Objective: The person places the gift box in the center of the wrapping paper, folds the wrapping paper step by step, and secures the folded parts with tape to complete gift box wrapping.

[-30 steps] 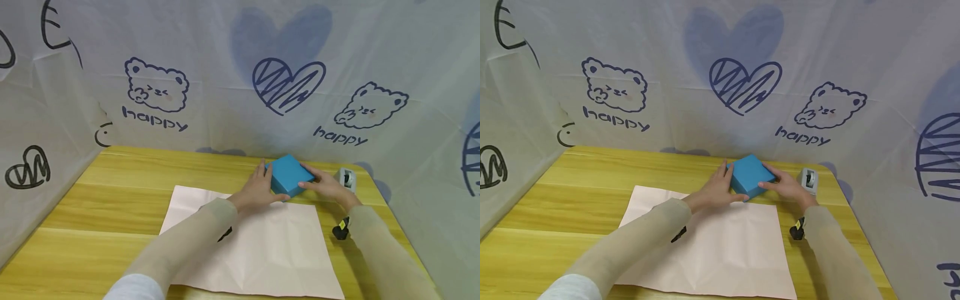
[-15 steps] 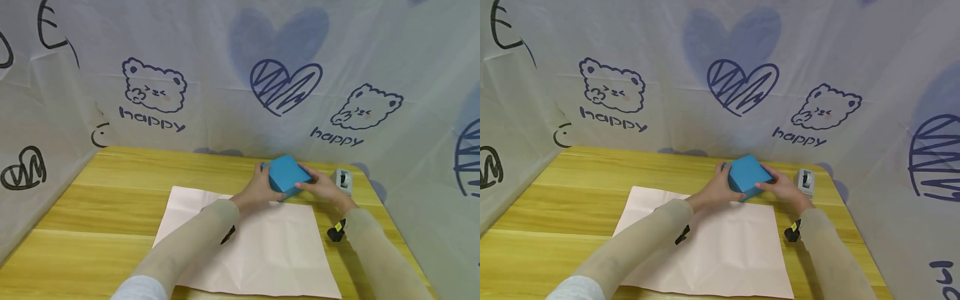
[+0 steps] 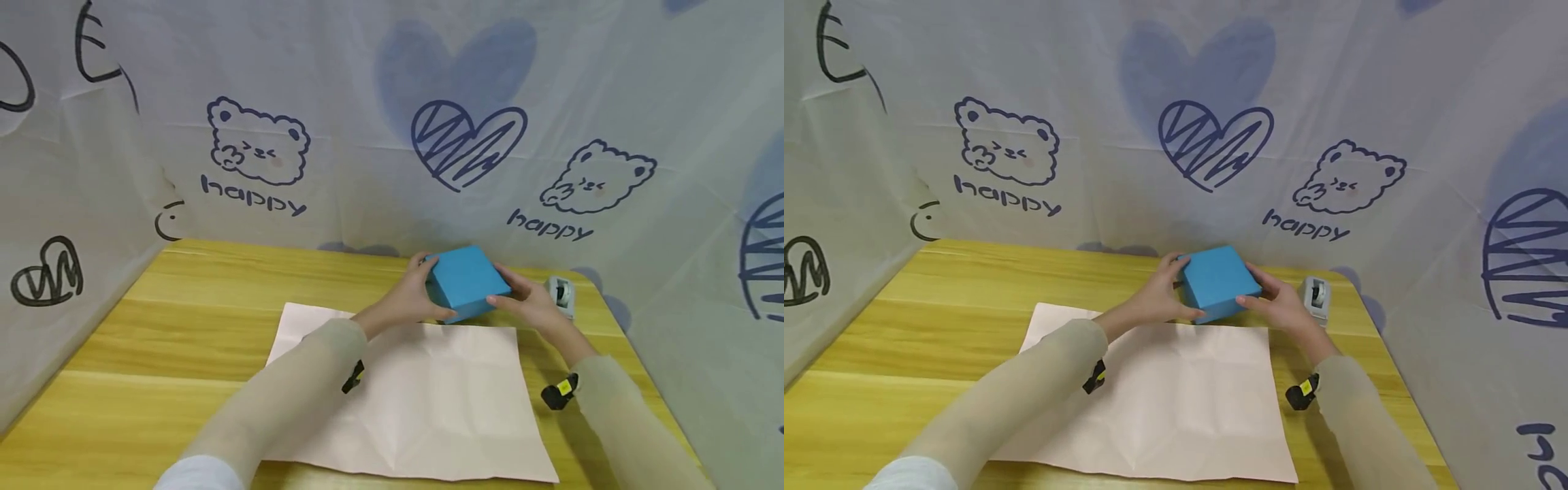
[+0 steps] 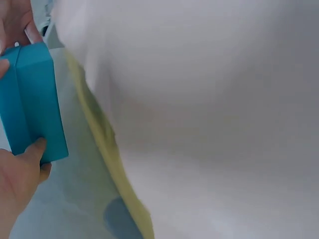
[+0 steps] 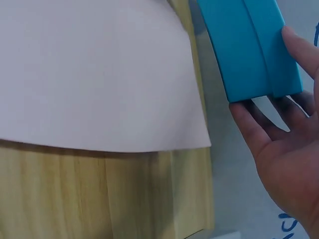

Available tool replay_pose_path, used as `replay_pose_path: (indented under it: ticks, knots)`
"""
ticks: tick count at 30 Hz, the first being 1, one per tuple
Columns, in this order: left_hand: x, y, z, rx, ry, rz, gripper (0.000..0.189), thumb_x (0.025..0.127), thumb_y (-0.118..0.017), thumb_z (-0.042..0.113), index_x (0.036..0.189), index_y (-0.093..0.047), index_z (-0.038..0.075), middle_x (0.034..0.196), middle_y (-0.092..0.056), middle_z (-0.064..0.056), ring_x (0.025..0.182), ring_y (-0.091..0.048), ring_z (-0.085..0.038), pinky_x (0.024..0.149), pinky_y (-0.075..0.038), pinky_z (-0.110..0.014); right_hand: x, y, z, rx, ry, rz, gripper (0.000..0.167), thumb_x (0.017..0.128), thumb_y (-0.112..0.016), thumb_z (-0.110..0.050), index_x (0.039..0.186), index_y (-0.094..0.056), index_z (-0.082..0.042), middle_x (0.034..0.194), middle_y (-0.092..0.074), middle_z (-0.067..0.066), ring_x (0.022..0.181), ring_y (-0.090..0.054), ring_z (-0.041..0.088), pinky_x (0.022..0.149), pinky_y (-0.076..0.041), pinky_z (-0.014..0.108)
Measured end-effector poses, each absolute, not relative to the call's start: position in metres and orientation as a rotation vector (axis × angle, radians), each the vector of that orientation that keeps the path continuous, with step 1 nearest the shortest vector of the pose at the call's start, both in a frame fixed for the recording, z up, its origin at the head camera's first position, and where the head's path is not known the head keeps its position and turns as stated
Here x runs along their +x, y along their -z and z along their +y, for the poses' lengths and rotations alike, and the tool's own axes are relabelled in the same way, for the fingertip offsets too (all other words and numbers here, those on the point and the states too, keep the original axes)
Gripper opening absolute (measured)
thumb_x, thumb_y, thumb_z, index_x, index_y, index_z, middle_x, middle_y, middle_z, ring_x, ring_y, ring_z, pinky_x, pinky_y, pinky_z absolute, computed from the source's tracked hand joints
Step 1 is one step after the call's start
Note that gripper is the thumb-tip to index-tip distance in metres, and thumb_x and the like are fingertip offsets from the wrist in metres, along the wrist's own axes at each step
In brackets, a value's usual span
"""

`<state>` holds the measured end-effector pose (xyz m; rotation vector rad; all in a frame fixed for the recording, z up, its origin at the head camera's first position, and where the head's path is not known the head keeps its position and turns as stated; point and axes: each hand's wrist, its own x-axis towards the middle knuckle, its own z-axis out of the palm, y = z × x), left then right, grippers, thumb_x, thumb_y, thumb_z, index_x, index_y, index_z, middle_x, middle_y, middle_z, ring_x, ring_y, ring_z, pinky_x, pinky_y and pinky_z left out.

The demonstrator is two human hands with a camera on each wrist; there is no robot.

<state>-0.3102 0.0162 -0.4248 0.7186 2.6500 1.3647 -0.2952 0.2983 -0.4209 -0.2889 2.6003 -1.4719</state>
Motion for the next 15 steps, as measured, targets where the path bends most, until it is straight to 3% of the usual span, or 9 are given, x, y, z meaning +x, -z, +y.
replay_pose_path:
  ticks: [6,11,15]
  knots:
    - [-0.301,0.414,-0.012,0.864,-1.382,2.555,0.116,0.078,-0.092,0.032,0.167,-0.021,0.010,0.172,-0.008,-0.011,0.151,-0.033,-0.037,0.112,-0.047,-0.050,-0.273,0.412,0.292,-0.392,1.502,2.611,0.077,0.098,-0.074,-0.034,0.164,-0.036,-0.023,0.167,-0.036,0.009,0.138,-0.051,0.041,0.108,-0.051,0.049]
    - [-0.285,0.411,-0.041,0.951,-1.421,2.454,0.114,0.078,-0.093,0.024,0.166,-0.021,0.009,0.172,-0.008,-0.007,0.155,-0.025,-0.033,0.115,-0.045,-0.049,-0.250,0.409,0.281,-0.484,1.583,2.503,0.075,0.096,-0.078,-0.026,0.161,-0.042,-0.023,0.167,-0.036,0.005,0.138,-0.052,0.038,0.098,-0.056,0.030]
    - [-0.270,0.409,-0.058,0.985,-1.432,2.404,0.114,0.076,-0.094,0.020,0.166,-0.023,0.008,0.171,-0.012,-0.006,0.154,-0.028,-0.030,0.114,-0.046,-0.049,-0.233,0.408,0.269,-0.544,1.658,2.426,0.079,0.091,-0.082,-0.018,0.160,-0.043,-0.022,0.166,-0.036,0.007,0.138,-0.053,0.032,0.093,-0.059,0.029]
